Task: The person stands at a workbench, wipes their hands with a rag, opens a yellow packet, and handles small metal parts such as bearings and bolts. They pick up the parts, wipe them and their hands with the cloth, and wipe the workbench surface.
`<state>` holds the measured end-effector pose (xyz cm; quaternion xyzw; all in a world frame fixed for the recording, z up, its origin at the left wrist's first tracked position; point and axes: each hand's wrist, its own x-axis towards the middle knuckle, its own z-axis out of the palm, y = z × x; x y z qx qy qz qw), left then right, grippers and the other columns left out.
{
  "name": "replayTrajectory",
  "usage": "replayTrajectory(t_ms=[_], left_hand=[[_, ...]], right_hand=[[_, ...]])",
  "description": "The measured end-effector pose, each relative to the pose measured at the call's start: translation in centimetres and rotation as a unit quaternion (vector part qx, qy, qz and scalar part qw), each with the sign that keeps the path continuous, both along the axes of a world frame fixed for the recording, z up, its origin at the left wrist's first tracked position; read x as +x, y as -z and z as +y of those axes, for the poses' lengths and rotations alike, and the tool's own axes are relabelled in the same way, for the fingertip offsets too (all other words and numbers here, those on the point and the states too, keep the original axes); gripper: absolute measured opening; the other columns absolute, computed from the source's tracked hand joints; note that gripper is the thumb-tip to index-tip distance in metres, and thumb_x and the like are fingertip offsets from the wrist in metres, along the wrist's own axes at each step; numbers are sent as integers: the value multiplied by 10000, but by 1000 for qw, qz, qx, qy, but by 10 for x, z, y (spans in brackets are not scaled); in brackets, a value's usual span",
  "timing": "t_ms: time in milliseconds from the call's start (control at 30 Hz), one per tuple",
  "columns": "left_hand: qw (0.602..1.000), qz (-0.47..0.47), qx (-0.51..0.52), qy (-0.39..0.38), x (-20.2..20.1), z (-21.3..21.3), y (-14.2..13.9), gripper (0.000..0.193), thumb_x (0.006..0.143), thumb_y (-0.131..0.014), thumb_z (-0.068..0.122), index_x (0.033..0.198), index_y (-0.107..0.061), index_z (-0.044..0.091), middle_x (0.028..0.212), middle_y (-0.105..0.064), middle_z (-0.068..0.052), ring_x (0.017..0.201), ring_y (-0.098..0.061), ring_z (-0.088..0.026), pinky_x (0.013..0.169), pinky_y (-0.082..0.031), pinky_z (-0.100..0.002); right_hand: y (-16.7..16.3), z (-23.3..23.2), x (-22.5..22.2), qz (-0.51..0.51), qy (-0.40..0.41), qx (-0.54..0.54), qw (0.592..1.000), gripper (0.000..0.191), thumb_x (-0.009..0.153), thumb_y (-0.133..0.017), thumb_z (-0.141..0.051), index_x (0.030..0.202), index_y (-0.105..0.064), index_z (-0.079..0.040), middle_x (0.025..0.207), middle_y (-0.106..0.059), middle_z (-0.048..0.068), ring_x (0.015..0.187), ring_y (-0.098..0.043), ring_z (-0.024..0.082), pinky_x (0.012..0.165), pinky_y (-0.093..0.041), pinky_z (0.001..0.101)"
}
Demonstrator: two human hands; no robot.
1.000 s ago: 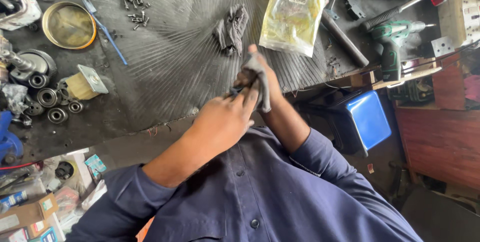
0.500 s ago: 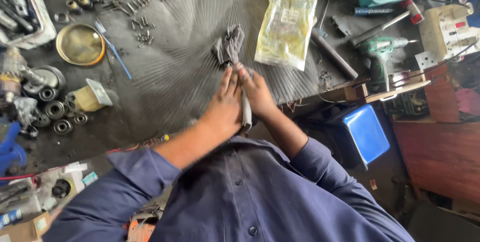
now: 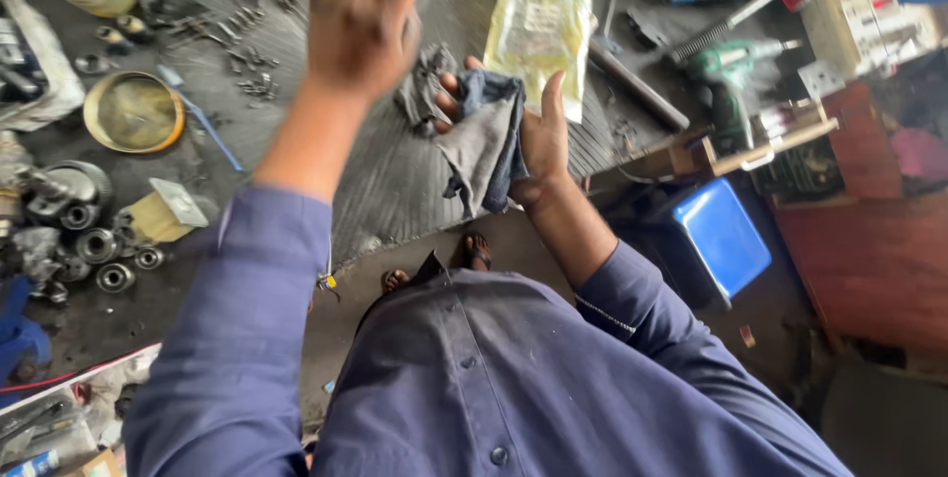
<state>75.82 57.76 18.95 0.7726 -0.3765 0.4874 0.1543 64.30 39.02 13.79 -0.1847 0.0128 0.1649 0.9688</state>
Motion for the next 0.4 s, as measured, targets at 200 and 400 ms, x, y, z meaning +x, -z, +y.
replayTrajectory(t_ms=[200,400], left_hand=[[903,404,-128,73,-149,-13,15,386,849,-832,272,1101,-673,26,1176,-625,-152,1090,-604,-373,952,-488,-472],[817,570,-74,50,-173,29,36,251,769,-810,190,961,-688,82,1076,-695,-99,1106,-660,-318,985,-506,-416]], right_hand=[[17,-7,-26,-50,39,-43,997,849,1044,-321,-680,1638,-307,-73,1584,-454,188,1429,-506,364,1243,-391,520],[35,-12,-67,-242,-74,-596,762,683,1026,-625,-436,1596,-464,-95,1504,-539,171,1476,-479,328,1260,-329,446]])
